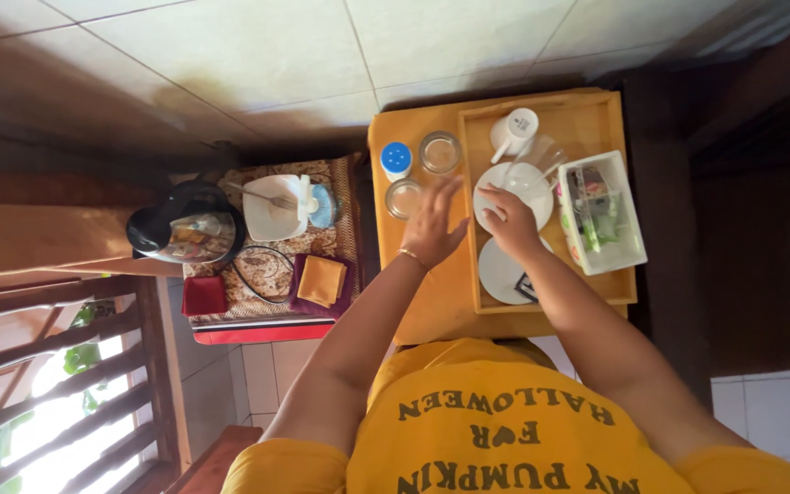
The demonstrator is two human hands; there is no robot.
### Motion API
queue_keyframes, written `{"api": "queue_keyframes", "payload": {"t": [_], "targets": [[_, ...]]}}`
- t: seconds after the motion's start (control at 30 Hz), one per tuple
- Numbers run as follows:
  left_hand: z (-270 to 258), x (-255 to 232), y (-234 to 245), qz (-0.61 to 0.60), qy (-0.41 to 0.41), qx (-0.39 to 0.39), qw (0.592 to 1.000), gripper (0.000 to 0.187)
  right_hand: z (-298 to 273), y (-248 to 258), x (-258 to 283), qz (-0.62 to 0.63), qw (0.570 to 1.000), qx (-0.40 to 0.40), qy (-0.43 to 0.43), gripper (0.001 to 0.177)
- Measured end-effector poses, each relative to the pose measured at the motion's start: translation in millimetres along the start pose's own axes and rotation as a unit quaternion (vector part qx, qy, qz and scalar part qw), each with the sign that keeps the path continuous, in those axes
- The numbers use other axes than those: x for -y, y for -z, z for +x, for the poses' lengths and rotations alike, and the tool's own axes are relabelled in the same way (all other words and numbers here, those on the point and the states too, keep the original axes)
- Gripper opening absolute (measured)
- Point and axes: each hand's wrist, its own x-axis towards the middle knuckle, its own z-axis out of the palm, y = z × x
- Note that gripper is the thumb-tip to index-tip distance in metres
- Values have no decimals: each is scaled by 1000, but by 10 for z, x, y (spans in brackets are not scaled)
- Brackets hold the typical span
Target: Sorting and wiping items on a tea/coffee service tray and organizational container.
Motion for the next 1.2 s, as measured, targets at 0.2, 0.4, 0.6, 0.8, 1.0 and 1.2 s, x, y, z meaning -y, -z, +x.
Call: {"api": "queue_keyframes", "payload": {"t": [0.2,0.4,0.6,0.8,1.0,1.2], "targets": [[302,-234,-614,-46,113,205,971,88,-158,617,-291,14,998,15,-67,40],[600,-151,-1123,31,143,176,974,87,-60,1060,-256,9,997,-45,-56,35],[943,-130,-1555,90,196,175,961,96,139,1435,498,-252,964,-40,79,32],[1157,-343,-1611,168,272,227,920,105,356,1546,341,-259,956,-17,134,34],[1276,-317,-1749,184,316,233,901,104,481,1670,321,-262,959,10,103,39],[1222,-277,-1700,175,281,206,921,104,535,1757,177,-266,958,26,106,44]]}}
